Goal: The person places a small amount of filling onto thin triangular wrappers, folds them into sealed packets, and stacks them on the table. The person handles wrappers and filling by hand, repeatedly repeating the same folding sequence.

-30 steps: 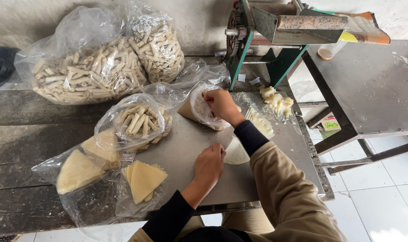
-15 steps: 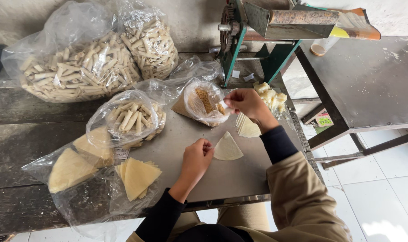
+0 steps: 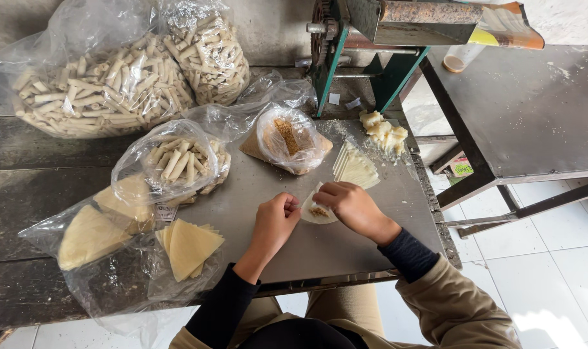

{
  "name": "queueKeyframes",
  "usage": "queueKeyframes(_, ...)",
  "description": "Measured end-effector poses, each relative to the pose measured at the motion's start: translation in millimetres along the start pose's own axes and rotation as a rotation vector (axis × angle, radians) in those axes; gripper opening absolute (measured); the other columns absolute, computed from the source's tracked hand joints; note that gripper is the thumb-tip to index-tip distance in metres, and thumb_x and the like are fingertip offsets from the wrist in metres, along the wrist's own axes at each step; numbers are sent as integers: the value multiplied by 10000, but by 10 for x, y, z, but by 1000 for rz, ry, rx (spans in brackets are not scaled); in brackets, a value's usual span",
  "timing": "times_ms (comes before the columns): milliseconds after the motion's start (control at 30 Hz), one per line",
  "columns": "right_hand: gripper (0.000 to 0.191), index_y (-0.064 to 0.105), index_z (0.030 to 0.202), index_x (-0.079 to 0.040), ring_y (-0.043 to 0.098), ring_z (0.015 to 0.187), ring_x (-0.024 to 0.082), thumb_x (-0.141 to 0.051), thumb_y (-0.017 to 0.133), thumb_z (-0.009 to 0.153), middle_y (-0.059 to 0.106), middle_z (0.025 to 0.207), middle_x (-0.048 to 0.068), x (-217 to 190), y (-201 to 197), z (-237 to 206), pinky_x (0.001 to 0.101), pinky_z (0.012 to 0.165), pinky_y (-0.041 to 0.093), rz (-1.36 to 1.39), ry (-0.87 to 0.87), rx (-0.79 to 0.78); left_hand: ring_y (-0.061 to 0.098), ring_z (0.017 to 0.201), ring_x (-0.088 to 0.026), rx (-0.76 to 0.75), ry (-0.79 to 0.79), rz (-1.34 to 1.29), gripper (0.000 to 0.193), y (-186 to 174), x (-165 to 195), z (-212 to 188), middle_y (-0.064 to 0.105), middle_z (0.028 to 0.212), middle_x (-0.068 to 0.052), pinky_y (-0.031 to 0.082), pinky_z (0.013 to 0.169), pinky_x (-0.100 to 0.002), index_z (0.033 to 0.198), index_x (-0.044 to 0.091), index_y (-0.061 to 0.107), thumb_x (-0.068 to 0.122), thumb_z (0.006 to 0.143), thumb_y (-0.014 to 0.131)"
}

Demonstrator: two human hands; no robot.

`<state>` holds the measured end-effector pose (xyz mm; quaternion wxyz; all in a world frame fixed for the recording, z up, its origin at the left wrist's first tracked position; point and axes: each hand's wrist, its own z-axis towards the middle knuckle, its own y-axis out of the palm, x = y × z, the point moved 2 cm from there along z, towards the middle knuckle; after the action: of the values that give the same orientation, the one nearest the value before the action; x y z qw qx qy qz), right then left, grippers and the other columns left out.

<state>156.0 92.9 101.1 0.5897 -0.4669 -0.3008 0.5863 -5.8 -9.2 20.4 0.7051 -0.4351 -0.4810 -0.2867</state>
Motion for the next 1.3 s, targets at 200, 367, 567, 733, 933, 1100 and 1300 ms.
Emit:
queueKeyframes(200,99,711,963,-30,742,828,268,26,677,889,724,942,114,415,-151,454,358,730,589,150,221,390,767,736,-202,-30,-24,12,185,2,37,-12,773,838,-117,608,671,-315,1008,-11,704,88,856,739)
queueKeyframes(367,80,749,925,-12,754,781,270,1,751,846,760,875,149,860,298,1230,351,725,588,217,363,308,759,754,-219,-36,-74,16,197,22,67,-26,770,855,-124,600,695,-326,1021,-8,707,98,858,740)
queueKeyframes(567,141,773,927,-27,730,677,178,-66,798,793,764,829,81,1114,621,1449,300,618,595,422,568,-43,763,762,-222,-23,-54,0,182,37,55,-23,767,862,-124,604,701,-328,1008,1,710,100,858,741)
queueKeyframes(733,158,774,972,14,645,588,91,-94,788,857,755,794,63,1271,412,1236,241,529,520,761,616,-53,762,760,-228,-40,-90,-5,178,40,46,-38,770,863,-120,599,696,-332,1009,11,707,100,858,732)
queueKeyframes(933,160,785,1026,-14,607,613,39,-132,775,918,745,831,32,1206,115,743,205,523,486,874,652,-47,768,761,-241,-17,-34,42,180,12,60,-31,770,862,-129,600,687,-333,1003,6,706,93,851,748)
queueKeyframes(1100,134,786,1017,-47,606,601,65,-87,762,891,771,824,20,944,178,142,246,518,484,797,696,-109,775,737,-234,-12,49,29,164,-11,60,-43,767,816,-135,600,661,-326,979,-9,691,64,846,754)
queueKeyframes(1300,148,758,998,-36,731,792,177,-8,732,856,748,914,64,371,248,-119,303,704,597,365,227,32,775,725,-212,-17,74,38,133,3,68,-49,772,811,-122,601,642,-312,958,-9,693,43,849,749)
